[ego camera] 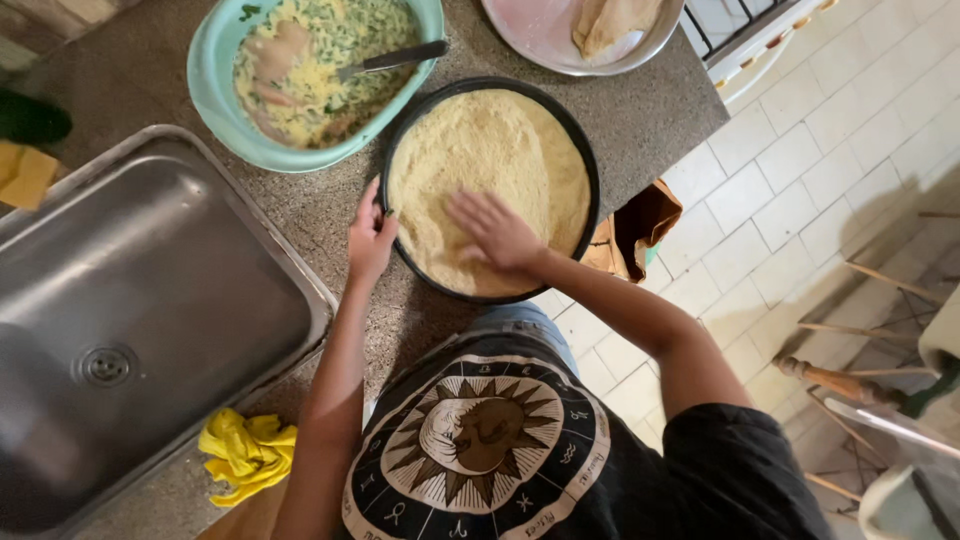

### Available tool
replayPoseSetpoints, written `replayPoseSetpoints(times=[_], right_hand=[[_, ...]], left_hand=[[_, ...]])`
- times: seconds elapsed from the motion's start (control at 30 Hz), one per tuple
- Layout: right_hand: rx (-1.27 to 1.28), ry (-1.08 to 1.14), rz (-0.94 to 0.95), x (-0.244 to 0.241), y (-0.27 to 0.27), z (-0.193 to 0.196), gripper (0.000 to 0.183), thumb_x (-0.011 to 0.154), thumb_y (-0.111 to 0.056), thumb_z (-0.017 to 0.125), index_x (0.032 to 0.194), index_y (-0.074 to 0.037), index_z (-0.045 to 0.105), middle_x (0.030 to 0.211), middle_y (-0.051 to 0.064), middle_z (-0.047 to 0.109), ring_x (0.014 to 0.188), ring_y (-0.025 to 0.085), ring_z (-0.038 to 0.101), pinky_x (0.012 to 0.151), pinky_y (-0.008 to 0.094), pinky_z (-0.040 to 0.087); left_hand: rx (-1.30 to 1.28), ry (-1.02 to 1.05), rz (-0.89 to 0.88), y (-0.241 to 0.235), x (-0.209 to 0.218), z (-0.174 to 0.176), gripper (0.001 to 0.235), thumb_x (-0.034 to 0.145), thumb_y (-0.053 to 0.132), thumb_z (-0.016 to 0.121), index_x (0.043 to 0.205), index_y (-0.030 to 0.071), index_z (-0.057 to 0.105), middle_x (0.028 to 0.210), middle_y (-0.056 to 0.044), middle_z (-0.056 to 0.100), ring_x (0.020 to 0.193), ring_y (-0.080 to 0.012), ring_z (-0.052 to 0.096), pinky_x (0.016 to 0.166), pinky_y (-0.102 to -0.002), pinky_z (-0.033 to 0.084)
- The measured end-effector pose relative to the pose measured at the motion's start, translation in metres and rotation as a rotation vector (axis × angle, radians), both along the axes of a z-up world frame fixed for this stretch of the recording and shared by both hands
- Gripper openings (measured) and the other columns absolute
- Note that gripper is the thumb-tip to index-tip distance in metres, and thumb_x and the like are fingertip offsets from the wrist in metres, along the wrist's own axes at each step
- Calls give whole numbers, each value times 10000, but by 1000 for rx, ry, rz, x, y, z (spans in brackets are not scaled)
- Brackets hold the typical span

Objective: The person prepares chicken by dipping pieces into a wet batter mixture and then coating them thoroughly in breadcrumbs. They use a fork to handle the chicken and transfer it between bowls, pressing the crumbs onto the meat with their hands before placing the coated pieces onto a metal tray.

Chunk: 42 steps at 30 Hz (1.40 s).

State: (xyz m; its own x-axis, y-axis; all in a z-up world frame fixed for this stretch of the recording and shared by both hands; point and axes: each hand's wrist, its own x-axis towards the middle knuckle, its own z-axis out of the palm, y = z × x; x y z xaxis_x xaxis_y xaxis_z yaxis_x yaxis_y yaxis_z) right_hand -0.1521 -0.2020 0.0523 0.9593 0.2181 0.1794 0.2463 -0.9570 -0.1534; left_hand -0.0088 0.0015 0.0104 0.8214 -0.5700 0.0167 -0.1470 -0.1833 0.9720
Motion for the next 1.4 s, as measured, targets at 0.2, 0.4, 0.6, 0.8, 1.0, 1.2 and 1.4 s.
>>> replayPoseSetpoints(times=[0.2, 0.4, 0.6, 0.8, 1.0, 1.2, 1.4], right_hand=[[-57, 48, -401, 45, -12, 5, 754, 898, -544, 403, 1451, -52, 262, 1467, 201, 298, 1379, 385, 197, 1134, 499, 135], [320, -258, 246, 50, 4, -138, 523, 862, -541, 515, 1169, -127, 607, 1227, 101, 574, 1222, 333, 459, 1071, 501, 297], [-87, 29, -570, 33, -25, 2, 640, 880, -477, 433, 1350, -49, 359, 1382, 219, 364, 1352, 371, 206, 1141, 492, 133], [142, -125, -426, 65, -1, -20, 726, 870, -551, 534, 1359, -39, 375, 1382, 266, 371, 1337, 440, 240, 1114, 526, 196], [65, 24, -298, 72, 5, -2, 613, 870, -558, 447, 1365, -198, 428, 1494, 131, 260, 1395, 322, 199, 1141, 483, 163], [-4, 164, -742, 56, -25, 38, 635, 975, -528, 317, 1476, -151, 213, 1481, 229, 231, 1390, 386, 144, 1140, 498, 125], [67, 35, -317, 36, -5, -12, 671, 826, -505, 586, 1337, -96, 440, 1233, 261, 493, 1229, 418, 397, 1077, 508, 268]], left_hand=[[20, 0, 27, 0, 4, -10, 570, 842, 117, 570, 1392, 171, 430, 679, -61, 620, 607, -186, 573, 567, -342, 472], [72, 21, 33, -1, 1, 12, 558, 835, 147, 579, 1375, 204, 447, 650, -50, 604, 608, -187, 581, 572, -352, 462], [19, 55, 37, -1, 1, 3, 582, 831, 95, 568, 1391, 191, 439, 667, -61, 603, 605, -161, 560, 574, -314, 462], [-9, 42, 14, 1, 4, 3, 551, 855, 109, 560, 1389, 154, 431, 671, -58, 617, 588, -160, 557, 545, -298, 450], [-10, 20, -1, 2, 2, 14, 544, 858, 115, 567, 1382, 110, 423, 652, -65, 583, 590, -172, 552, 548, -314, 436], [-4, 21, 11, 1, 2, 4, 542, 866, 121, 572, 1389, 153, 433, 639, -59, 584, 582, -174, 559, 554, -316, 443], [20, 15, 6, 1, 3, 0, 556, 857, 120, 578, 1391, 163, 429, 647, -60, 589, 587, -185, 558, 563, -332, 450]])
